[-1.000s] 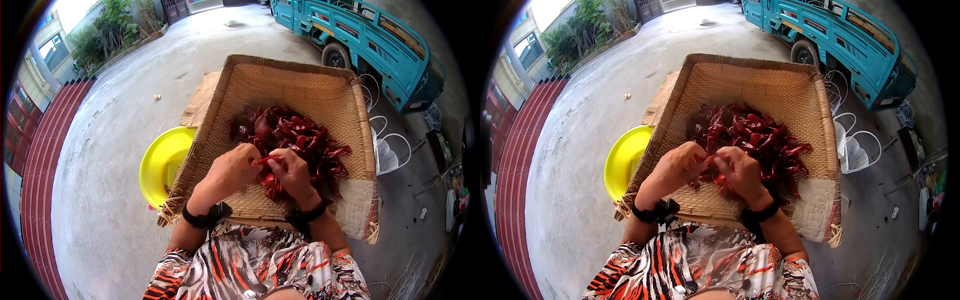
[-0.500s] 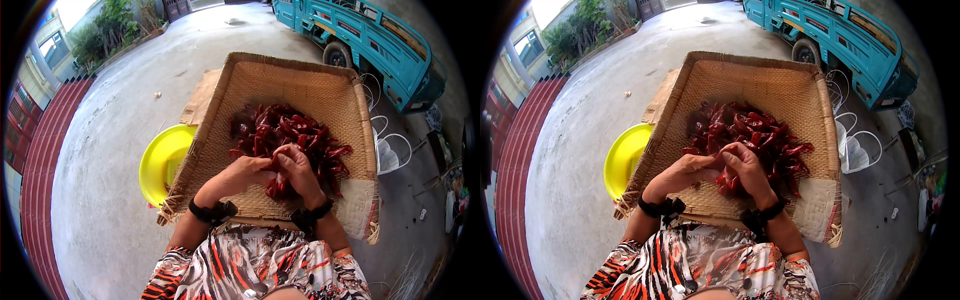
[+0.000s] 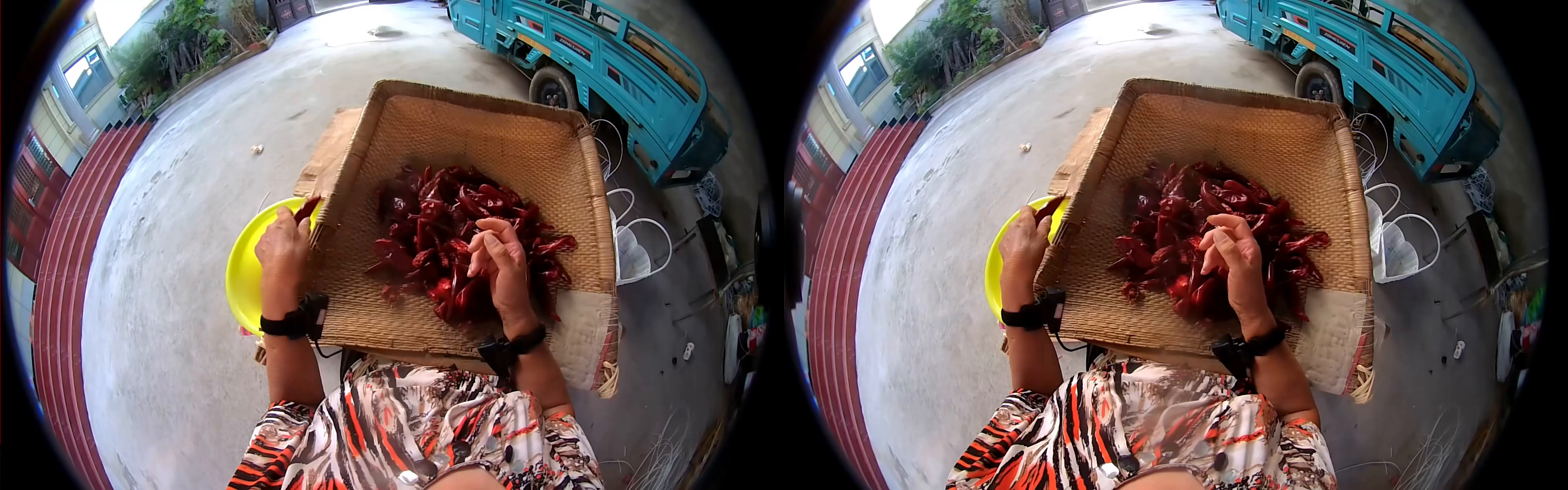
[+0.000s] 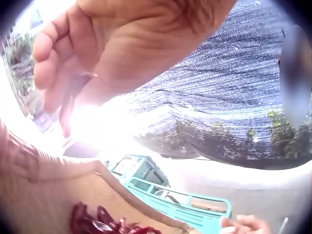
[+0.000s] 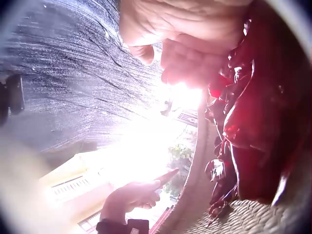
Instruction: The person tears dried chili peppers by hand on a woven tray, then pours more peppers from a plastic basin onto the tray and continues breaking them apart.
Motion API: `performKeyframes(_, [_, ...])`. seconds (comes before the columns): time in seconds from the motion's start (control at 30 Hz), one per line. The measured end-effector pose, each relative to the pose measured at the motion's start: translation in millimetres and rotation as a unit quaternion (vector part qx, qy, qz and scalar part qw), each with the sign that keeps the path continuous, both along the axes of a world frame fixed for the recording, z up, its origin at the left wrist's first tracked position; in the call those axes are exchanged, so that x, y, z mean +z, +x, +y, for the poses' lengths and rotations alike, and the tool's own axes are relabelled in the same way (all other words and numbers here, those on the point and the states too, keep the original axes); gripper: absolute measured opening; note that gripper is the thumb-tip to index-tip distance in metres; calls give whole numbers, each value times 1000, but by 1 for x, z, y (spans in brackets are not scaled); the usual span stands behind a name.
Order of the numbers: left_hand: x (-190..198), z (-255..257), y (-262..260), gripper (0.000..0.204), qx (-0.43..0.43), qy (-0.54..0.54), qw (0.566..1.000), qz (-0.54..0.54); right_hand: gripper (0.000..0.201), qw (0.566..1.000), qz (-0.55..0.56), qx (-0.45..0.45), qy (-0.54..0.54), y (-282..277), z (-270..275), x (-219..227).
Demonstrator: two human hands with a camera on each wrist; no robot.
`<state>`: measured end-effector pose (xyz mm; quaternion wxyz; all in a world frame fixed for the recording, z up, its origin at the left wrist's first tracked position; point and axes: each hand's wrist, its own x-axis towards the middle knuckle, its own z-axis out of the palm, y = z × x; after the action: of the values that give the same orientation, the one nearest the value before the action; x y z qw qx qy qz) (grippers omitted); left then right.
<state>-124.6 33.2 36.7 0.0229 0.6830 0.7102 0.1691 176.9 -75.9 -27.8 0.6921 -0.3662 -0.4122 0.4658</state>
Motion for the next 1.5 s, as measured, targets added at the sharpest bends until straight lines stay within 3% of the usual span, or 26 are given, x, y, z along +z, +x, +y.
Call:
performKeyframes(0.07, [-13, 5, -9, 49, 19, 30, 999, 16, 29, 1000, -5, 3, -5, -2, -1, 2])
performKeyframes(0.2, [-4, -11, 7, 60, -146, -40, 988, -8, 29, 1000, -24, 1, -4, -3, 0, 0])
performKeyframes(0.3, [-35, -6, 25, 55, -303, -87, 948, -32, 27, 999, -38, 0, -8, -2, 0, -2])
performKeyframes(0.37, [-41, -8, 46, 54, -333, -126, 934, -17, 26, 999, -43, 5, -8, -2, 0, -2])
performKeyframes(0.4, [-48, -10, 54, 44, -342, -81, 935, -40, 25, 999, -45, 5, -9, -2, 0, -3])
performKeyframes(0.5, [-41, -6, 54, 31, -371, -161, 914, 9, 23, 998, -54, 10, -11, -5, 0, -5])
performKeyframes(0.57, [-53, -2, 53, 24, -372, -140, 917, 9, 20, 998, -67, 16, -13, -7, 0, -3])
performKeyframes(0.7, [-51, -3, 50, 22, -399, -126, 908, -33, 23, 979, -203, 20, -6, -12, -2, -1])
performKeyframes(0.8, [-35, -9, 51, 15, -432, -136, 881, -140, 38, 942, -333, 4, 43, -20, -7, 10])
performKeyframes(0.9, [-23, -16, 60, 7, -488, -158, 818, -261, 38, 893, -440, -12, 96, -27, -4, 6])
performKeyframes(0.93, [-19, -18, 61, 6, -486, -176, 810, -278, 36, 885, -446, -19, 135, -26, -1, 2])
performKeyframes(1.03, [-9, -24, 65, 7, -458, -252, 773, -359, 28, 925, -374, 36, 54, -26, -5, 8])
performKeyframes(1.1, [-8, -27, 66, 7, -400, -331, 727, -450, 23, 928, -366, 21, 60, -24, -3, 6])
performKeyframes(1.2, [1, -31, 70, 7, -400, -356, 691, -486, 16, 944, -326, 15, 54, -24, -3, -1])
performKeyframes(1.3, [-12, -24, 65, 8, -410, -143, 770, -468, 13, 944, -323, -25, 60, -25, -1, -3])
performKeyframes(1.33, [-2, -22, 56, 10, -380, -127, 805, -437, 13, 941, -330, -46, 64, -26, 0, -3])
performKeyframes(1.43, [-4, -4, 31, 11, -254, -70, 853, -450, 12, 948, -303, -83, 52, -24, 3, -10])
performKeyframes(1.5, [-13, 10, 17, 10, -182, 66, 882, -430, 12, 941, -321, -91, 46, -23, 2, -9])
